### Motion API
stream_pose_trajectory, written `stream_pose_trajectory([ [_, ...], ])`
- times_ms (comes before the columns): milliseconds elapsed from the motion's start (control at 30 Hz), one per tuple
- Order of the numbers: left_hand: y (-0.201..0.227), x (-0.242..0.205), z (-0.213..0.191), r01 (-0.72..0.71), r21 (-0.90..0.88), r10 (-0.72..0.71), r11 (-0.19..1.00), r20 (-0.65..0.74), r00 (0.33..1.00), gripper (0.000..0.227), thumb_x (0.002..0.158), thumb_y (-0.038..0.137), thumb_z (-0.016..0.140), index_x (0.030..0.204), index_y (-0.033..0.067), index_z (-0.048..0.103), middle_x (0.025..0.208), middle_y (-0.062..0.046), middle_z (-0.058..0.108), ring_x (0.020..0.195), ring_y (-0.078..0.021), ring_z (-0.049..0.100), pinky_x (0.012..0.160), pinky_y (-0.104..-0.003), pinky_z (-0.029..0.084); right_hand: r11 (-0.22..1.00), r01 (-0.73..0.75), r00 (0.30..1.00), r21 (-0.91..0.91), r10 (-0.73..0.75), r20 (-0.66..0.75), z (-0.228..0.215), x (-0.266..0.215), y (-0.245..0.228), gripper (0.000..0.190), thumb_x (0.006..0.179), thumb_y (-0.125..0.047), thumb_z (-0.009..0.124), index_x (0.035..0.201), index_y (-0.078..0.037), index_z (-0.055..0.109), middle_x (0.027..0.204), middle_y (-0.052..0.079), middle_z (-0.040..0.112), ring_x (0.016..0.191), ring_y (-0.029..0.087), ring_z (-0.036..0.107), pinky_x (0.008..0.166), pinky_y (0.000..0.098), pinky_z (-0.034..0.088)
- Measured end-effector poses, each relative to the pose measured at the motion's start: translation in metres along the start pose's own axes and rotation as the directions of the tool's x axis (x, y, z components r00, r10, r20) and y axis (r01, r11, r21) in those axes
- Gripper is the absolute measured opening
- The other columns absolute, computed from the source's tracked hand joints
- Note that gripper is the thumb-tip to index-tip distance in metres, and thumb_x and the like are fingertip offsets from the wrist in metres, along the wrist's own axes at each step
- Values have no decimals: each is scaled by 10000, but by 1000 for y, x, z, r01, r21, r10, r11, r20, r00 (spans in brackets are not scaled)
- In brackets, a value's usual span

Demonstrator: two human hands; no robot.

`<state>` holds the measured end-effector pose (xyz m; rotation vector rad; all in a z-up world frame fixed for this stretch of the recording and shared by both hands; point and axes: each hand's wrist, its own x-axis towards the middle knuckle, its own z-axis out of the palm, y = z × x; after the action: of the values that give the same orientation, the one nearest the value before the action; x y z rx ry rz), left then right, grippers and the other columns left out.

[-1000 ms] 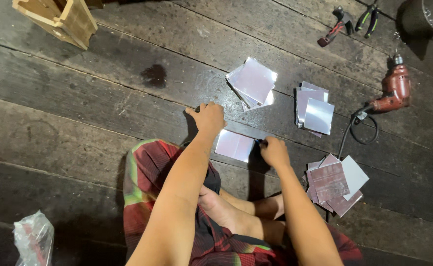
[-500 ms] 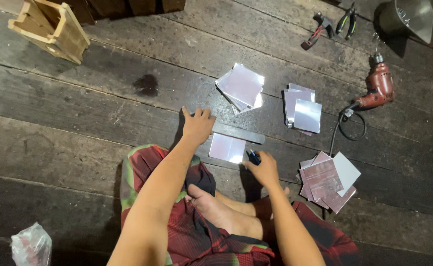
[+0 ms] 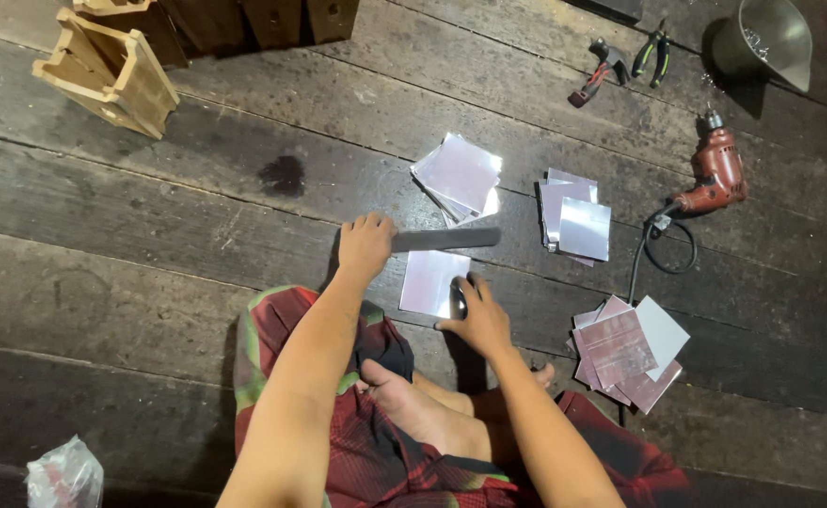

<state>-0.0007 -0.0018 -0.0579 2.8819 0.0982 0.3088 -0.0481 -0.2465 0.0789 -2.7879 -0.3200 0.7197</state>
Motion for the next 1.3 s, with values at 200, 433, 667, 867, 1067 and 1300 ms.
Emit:
stream_pose_trajectory([
  [200,4,2,-9,118,-56,-119,991,-24,993,300,1081,357,518,984,133,692,922,-88,662,910,-283,682,808,-437,496,982,169,970,-87,-181,-163,48,-5,33,492,883,-481,741,1273,-183,695,1455,66,560,1142,381,691,886,540,610],
  [433,47,-8,-76,48,-10,-47,999,101,994,395,942,443,689,1216,159,668,1102,-104,604,1029,-325,629,870,-471,484,987,160,971,-18,-161,-176,62,-18,42,359,917,-373,715,1226,-190,713,1439,50,561,1099,386,704,857,530,617],
  [667,108,-27,-93,193,-17,-150,981,567,810,937,737,489,874,1446,59,439,1372,-243,467,1143,-514,588,899,-600,531,835,-61,956,546,206,-208,90,14,95,359,849,-237,820,1168,-95,741,975,147,721,878,327,741,692,383,605],
  [867,126,-16,-86,346,-38,-248,937,626,740,1033,693,128,929,1550,86,352,1512,-254,306,1158,-526,568,851,-595,605,433,-68,957,899,284,-64,92,14,88,219,913,-102,708,1115,-35,763,730,140,689,527,214,666,485,331,540],
  [1067,124,-19,-102,447,-152,-276,882,603,749,1022,655,56,944,1493,60,358,1393,-241,338,1123,-543,576,855,-617,603,348,24,983,937,161,-84,81,8,94,205,926,-102,730,1112,-22,767,847,111,692,734,183,626,636,340,559],
  [1300,120,-26,-98,391,-186,-221,901,579,785,1064,681,155,971,1517,60,320,1368,-254,357,1164,-546,561,892,-610,601,96,32,998,995,45,-37,81,-4,85,225,934,-71,715,1154,-34,743,862,76,686,751,188,643,599,356,601],
])
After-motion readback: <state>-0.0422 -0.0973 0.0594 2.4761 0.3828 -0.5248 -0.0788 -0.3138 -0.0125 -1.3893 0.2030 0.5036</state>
